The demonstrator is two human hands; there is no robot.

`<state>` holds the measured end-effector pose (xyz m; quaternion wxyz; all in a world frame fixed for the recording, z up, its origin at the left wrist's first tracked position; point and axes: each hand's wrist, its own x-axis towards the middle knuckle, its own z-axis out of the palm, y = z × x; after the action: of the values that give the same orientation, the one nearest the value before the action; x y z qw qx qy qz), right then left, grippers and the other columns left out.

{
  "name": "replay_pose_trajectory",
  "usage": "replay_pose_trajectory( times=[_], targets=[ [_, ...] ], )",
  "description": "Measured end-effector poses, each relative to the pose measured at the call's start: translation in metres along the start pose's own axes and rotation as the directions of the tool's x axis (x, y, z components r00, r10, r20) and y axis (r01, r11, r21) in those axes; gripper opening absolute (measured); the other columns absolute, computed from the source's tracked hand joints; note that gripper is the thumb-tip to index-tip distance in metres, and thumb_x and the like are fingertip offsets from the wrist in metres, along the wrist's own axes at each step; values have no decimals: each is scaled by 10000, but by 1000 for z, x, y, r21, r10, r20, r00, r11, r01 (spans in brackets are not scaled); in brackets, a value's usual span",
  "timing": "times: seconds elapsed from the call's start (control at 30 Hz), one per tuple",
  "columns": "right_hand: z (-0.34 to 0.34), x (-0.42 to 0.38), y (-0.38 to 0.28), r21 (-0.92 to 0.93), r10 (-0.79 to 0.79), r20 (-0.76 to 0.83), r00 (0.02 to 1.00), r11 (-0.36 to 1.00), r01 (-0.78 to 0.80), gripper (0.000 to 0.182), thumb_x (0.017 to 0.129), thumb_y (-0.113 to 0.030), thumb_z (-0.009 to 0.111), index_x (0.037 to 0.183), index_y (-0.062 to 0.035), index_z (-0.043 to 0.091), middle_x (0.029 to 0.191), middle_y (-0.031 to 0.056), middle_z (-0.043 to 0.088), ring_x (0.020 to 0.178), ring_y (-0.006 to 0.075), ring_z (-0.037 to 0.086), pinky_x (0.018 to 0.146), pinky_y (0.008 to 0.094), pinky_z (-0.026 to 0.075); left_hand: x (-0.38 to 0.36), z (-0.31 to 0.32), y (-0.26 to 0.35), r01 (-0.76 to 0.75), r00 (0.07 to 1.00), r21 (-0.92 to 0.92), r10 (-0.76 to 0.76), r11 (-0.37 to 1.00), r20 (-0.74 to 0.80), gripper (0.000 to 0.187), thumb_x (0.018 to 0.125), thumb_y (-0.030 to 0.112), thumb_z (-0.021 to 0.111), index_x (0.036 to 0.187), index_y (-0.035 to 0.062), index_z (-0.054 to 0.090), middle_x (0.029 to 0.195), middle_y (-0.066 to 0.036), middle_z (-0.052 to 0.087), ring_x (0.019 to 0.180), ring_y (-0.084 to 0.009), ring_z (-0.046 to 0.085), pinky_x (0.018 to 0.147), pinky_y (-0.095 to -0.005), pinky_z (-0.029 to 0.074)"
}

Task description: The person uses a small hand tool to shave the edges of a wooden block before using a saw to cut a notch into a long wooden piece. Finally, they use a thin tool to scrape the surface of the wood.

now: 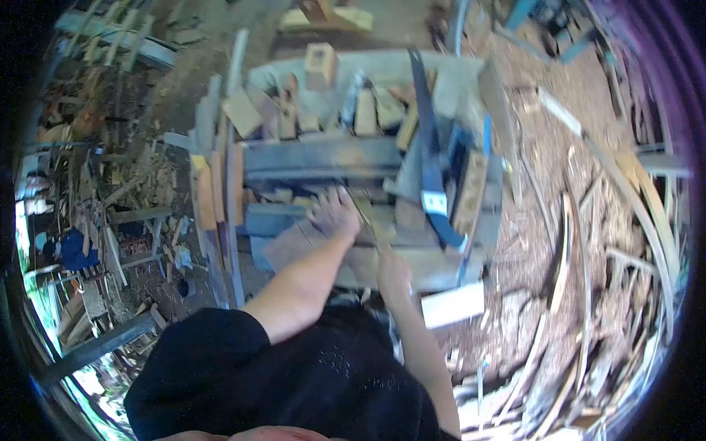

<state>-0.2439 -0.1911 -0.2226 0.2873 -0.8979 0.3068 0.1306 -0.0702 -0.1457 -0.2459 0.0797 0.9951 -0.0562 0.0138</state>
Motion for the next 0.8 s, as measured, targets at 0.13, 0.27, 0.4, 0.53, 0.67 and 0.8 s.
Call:
replay_pose_trajectory(
  times=[0.13, 0.27, 0.4, 0.53, 0.67, 0.8],
  targets=[
    [3, 9, -8, -83, 61, 34, 998, 995, -58, 158, 898, -178, 489, 987, -80, 576, 724, 141, 660, 748, 341, 684, 643, 465, 552, 0, -3, 2, -48, 999, 53, 48, 997, 8, 372, 947, 392, 377, 992, 123, 631, 996, -136, 618, 953, -325, 567, 882, -493, 343],
    [-13, -15, -3, -107, 154, 50, 987, 983, -148, 125, 887, -170, 496, 950, -91, 570, 677, 121, 656, 685, 318, 688, 593, 444, 559, 2, 0, 4, -47, 997, 85, 51, 995, -51, 385, 944, 395, 384, 997, 119, 647, 950, -127, 623, 917, -306, 580, 864, -472, 361],
    [2, -1, 6, -53, 118, 72, 990, 992, -114, 96, 883, -127, 484, 942, -84, 546, 761, 154, 671, 724, 316, 692, 590, 444, 557, 4, 5, 5, 15, 1000, 88, -13, 996, -19, 408, 947, 411, 373, 1008, 121, 653, 958, -123, 624, 927, -313, 576, 880, -480, 350],
    [-17, -13, -2, -8, 148, 98, 984, 989, -148, 114, 894, -124, 472, 982, -82, 530, 765, 179, 672, 744, 359, 687, 622, 462, 558, 2, 2, 7, 17, 1000, 100, -16, 995, -3, 410, 952, 409, 358, 1013, 125, 648, 966, -123, 626, 946, -325, 571, 879, -484, 344],
    [-24, -17, -4, -17, 166, 92, 982, 986, -165, 123, 885, -124, 488, 993, -90, 535, 757, 169, 673, 717, 343, 693, 591, 448, 562, 2, 8, 4, 19, 1000, 135, -21, 991, 15, 415, 956, 409, 349, 1024, 125, 644, 989, -132, 626, 964, -326, 565, 878, -483, 341],
    [-9, 24, -19, -15, 124, 90, 988, 992, -123, 113, 861, -121, 529, 952, -63, 560, 801, 153, 688, 749, 300, 703, 613, 400, 568, 1, 8, 5, 22, 1000, 132, -23, 991, 3, 421, 958, 415, 343, 1028, 127, 643, 1013, -137, 626, 992, -312, 556, 879, -480, 341]
  ],
)
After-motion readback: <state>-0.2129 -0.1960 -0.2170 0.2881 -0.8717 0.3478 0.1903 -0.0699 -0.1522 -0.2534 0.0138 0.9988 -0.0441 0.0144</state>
